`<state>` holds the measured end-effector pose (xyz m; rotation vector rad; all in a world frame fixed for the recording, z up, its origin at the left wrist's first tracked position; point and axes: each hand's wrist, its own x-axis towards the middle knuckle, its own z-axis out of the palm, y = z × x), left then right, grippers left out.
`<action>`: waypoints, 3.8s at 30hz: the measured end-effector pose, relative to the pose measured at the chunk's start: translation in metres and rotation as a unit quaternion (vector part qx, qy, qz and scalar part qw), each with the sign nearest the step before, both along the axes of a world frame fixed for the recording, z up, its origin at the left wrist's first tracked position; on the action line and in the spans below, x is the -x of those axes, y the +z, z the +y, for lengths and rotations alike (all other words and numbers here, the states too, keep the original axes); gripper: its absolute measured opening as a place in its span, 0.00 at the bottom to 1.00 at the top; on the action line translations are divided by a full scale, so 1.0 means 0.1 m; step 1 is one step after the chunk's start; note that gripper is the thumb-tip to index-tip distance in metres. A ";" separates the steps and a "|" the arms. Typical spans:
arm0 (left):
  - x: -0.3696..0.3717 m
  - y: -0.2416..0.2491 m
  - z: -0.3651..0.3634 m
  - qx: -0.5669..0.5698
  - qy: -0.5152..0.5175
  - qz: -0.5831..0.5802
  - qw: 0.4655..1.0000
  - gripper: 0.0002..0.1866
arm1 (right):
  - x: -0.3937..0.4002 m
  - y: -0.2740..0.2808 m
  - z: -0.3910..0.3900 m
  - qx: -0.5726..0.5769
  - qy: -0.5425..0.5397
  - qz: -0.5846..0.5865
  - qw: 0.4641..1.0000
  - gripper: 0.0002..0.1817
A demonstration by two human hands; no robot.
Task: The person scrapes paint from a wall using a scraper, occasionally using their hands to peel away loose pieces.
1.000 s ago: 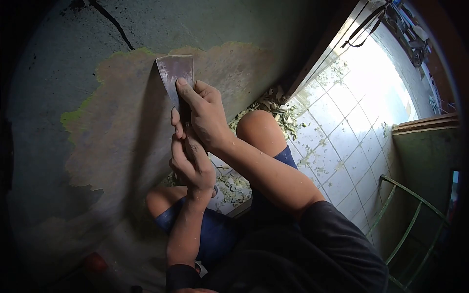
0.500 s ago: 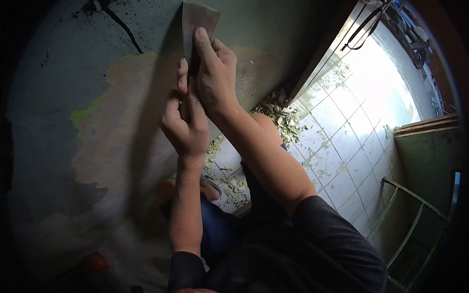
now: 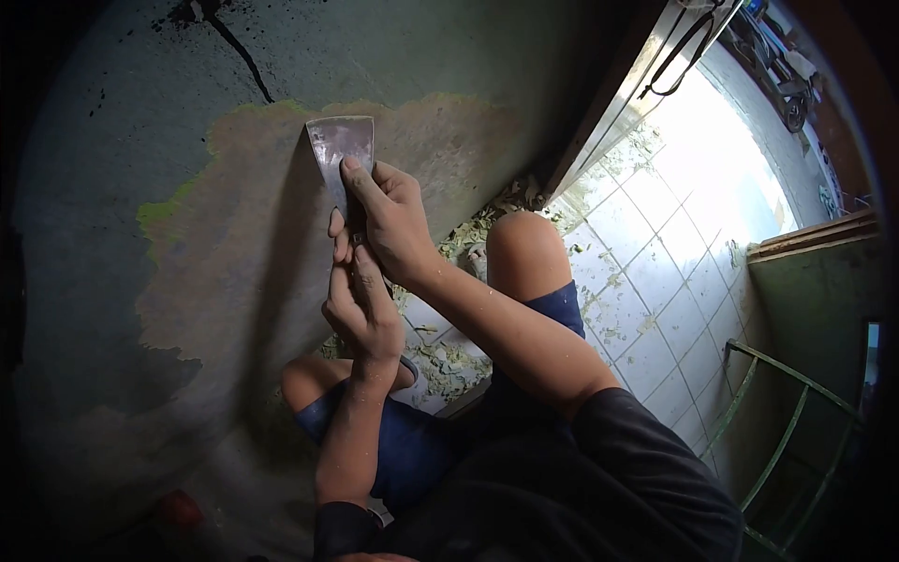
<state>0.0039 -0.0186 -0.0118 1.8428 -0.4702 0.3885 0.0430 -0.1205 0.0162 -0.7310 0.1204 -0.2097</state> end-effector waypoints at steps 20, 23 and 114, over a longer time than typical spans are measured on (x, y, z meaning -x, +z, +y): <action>-0.19 -0.03 0.02 0.015 -0.012 -0.055 0.998 0.14 | -0.09 0.15 0.04 -0.016 -0.026 0.008 1.000 0.21; -0.35 0.33 0.04 0.026 -0.050 0.007 0.998 0.15 | -0.24 0.31 -0.05 0.012 -0.073 -0.038 0.997 0.22; -0.66 0.21 -0.62 0.005 0.007 0.033 0.999 0.14 | -0.02 -0.41 -0.40 0.084 -0.068 0.062 0.992 0.21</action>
